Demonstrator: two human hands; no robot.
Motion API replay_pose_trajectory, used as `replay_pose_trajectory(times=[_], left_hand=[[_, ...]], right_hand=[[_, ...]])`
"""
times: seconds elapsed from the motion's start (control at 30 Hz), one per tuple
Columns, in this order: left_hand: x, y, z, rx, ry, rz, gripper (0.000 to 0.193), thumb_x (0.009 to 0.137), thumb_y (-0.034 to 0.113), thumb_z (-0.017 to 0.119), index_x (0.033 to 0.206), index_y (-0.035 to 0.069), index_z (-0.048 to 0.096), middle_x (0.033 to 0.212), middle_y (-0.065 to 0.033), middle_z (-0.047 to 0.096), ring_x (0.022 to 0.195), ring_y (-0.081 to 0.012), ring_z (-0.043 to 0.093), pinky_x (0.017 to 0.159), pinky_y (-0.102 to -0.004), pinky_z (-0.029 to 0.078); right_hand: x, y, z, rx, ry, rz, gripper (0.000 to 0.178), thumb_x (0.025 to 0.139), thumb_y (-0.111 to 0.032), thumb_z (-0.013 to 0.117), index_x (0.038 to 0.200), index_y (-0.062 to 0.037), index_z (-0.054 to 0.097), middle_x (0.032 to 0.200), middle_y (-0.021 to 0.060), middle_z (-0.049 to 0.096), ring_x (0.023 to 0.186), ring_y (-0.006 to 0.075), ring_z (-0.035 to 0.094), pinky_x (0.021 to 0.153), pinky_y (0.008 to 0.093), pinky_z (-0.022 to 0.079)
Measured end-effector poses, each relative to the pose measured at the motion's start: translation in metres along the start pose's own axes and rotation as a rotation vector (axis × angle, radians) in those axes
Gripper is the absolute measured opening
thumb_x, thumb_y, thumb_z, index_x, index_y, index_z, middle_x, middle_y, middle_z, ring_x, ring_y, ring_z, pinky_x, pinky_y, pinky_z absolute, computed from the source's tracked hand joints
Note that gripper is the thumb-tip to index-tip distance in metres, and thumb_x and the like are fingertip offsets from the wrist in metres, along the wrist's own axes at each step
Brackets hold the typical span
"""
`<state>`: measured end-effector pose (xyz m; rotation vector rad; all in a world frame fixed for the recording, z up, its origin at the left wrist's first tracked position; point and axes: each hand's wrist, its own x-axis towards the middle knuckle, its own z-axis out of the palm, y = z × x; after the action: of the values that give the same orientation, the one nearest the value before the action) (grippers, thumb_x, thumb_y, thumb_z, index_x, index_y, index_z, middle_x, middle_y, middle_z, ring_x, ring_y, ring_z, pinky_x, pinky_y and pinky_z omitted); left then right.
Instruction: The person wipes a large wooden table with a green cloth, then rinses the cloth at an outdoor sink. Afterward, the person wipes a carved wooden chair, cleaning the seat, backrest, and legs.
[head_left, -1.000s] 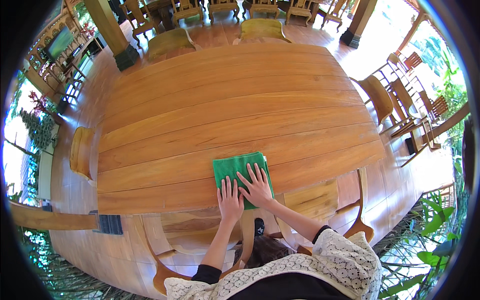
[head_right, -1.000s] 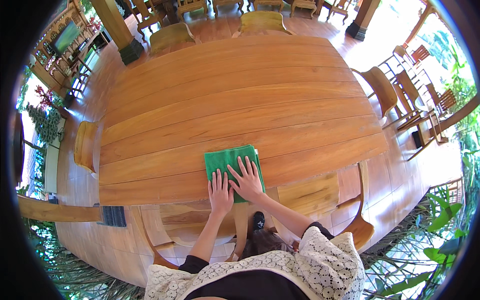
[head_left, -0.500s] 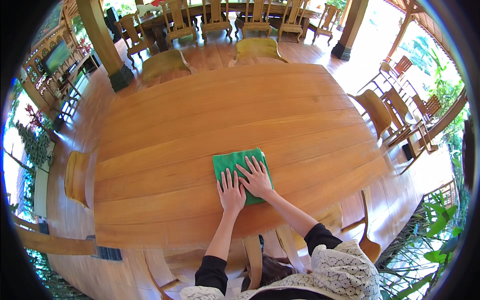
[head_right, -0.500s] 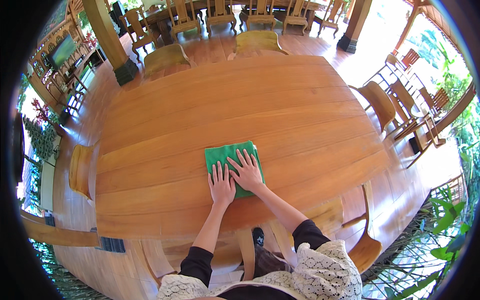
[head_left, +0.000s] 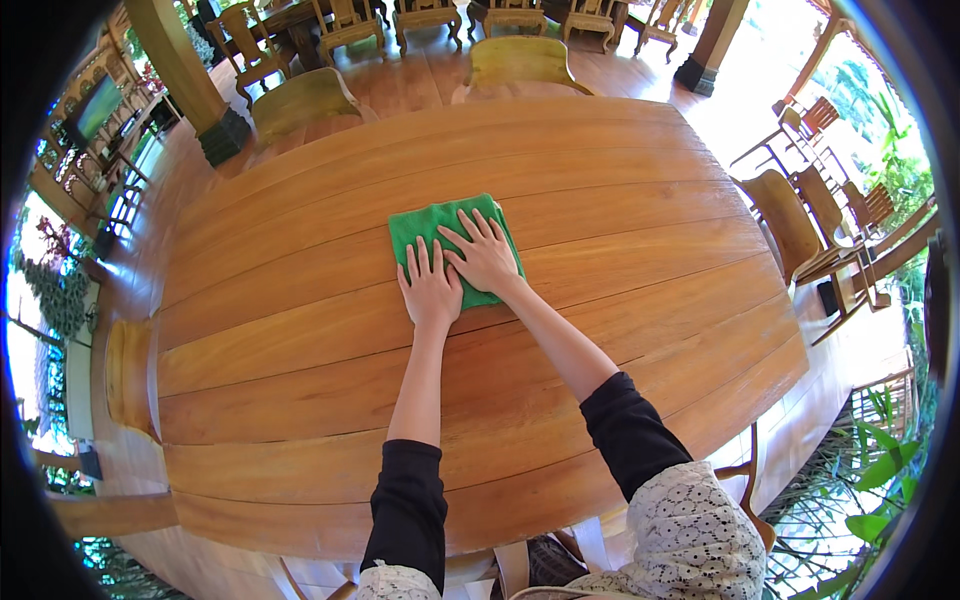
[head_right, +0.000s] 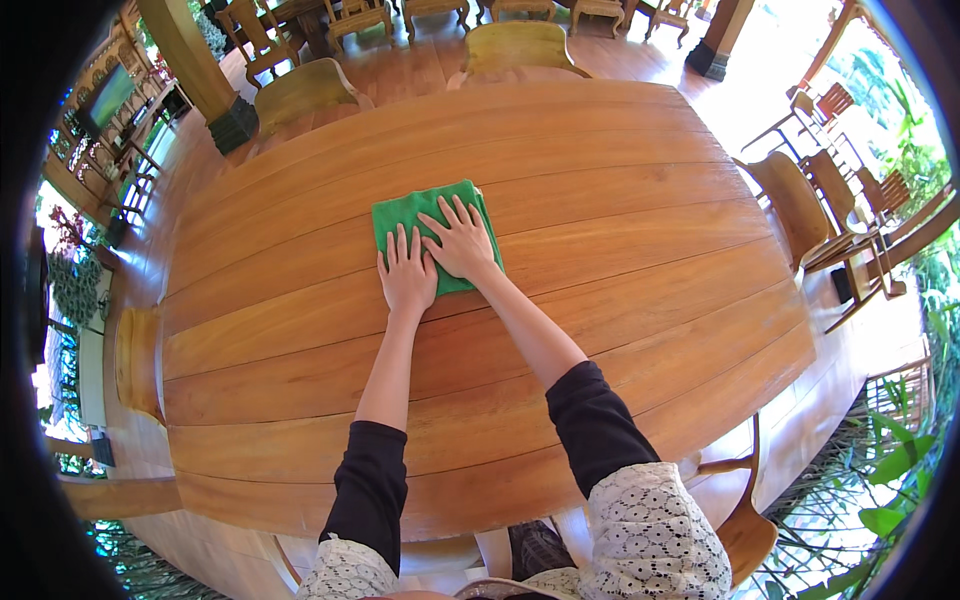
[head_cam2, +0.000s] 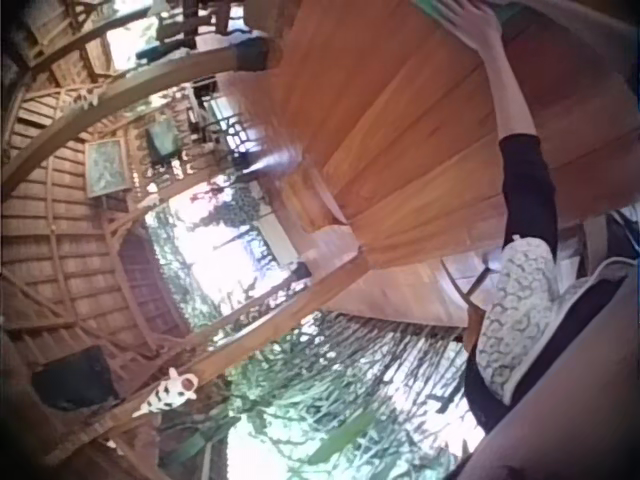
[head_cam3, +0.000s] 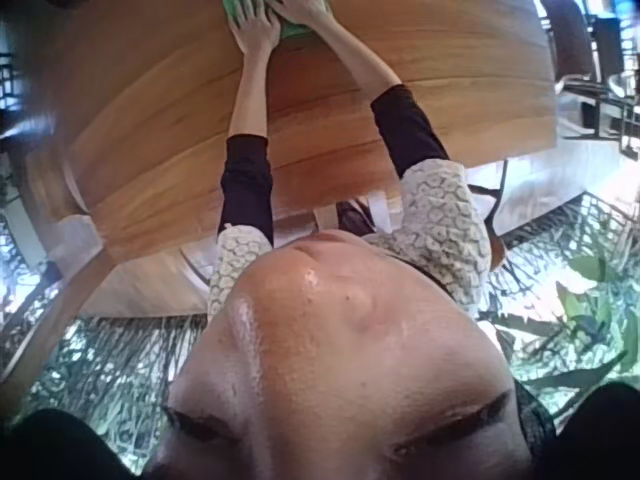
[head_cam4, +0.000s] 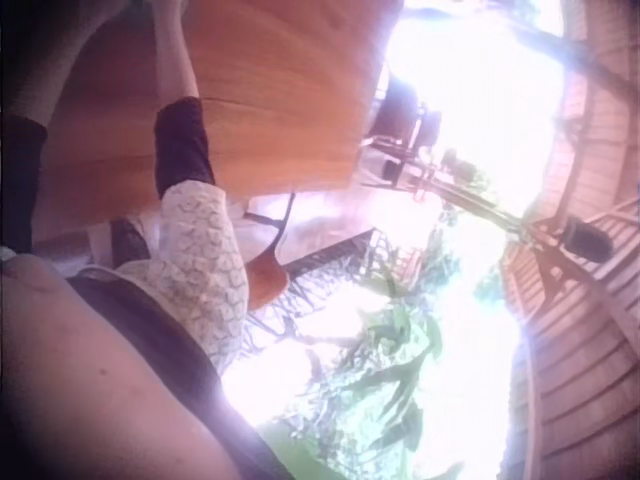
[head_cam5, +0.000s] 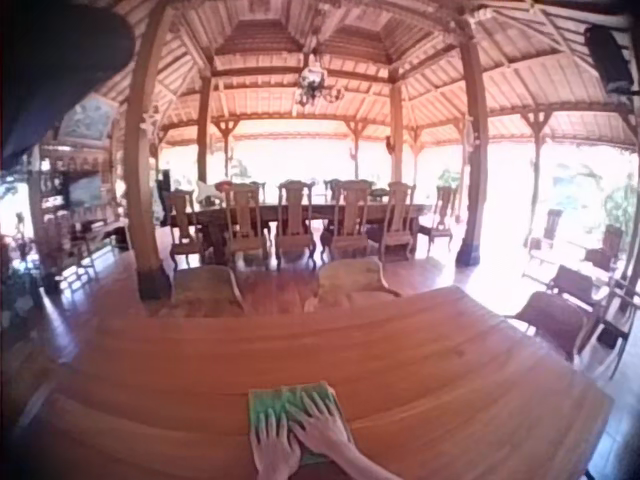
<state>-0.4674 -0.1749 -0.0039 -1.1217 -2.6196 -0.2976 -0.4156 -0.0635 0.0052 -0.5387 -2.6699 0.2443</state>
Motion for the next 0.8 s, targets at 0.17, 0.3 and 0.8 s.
replay_pose_trajectory(times=[0.17,0.3,0.8], left_hand=[[-0.004,0.001,-0.004,-0.021,-0.039,0.007,0.046,0.088,0.031,0.032,0.131,0.014,0.031,0.139,-0.008,0.022,0.128,-0.0243,0.019,0.103,-0.0427,0.016],[-0.045,-0.001,-0.021,-0.029,-0.029,0.019,0.047,0.087,0.03,0.034,0.13,0.012,0.032,0.139,-0.0094,0.022,0.128,-0.0256,0.018,0.102,-0.0435,0.016],[-0.308,0.013,-0.146,-0.322,-0.392,0.088,0.051,0.082,0.024,0.043,0.129,0.006,0.033,0.138,-0.0116,0.022,0.127,-0.0279,0.021,0.102,-0.0448,0.016]], right_hand=[[-0.005,0.001,0.009,0.012,0.07,0.002,0.048,0.085,-0.043,0.035,0.128,-0.022,0.036,0.135,0.0116,0.028,0.127,0.0287,0.022,0.104,0.0404,0.016],[-0.043,-0.021,-0.012,0.026,0.039,-0.011,0.05,0.086,-0.042,0.035,0.129,-0.0169,0.035,0.135,0.0126,0.028,0.127,0.0292,0.021,0.104,0.0401,0.015],[-0.289,-0.127,-0.118,0.116,-0.312,-0.019,0.057,0.083,-0.042,0.043,0.13,-0.0117,0.032,0.136,0.0165,0.023,0.127,0.0349,0.018,0.101,0.0469,0.016]])
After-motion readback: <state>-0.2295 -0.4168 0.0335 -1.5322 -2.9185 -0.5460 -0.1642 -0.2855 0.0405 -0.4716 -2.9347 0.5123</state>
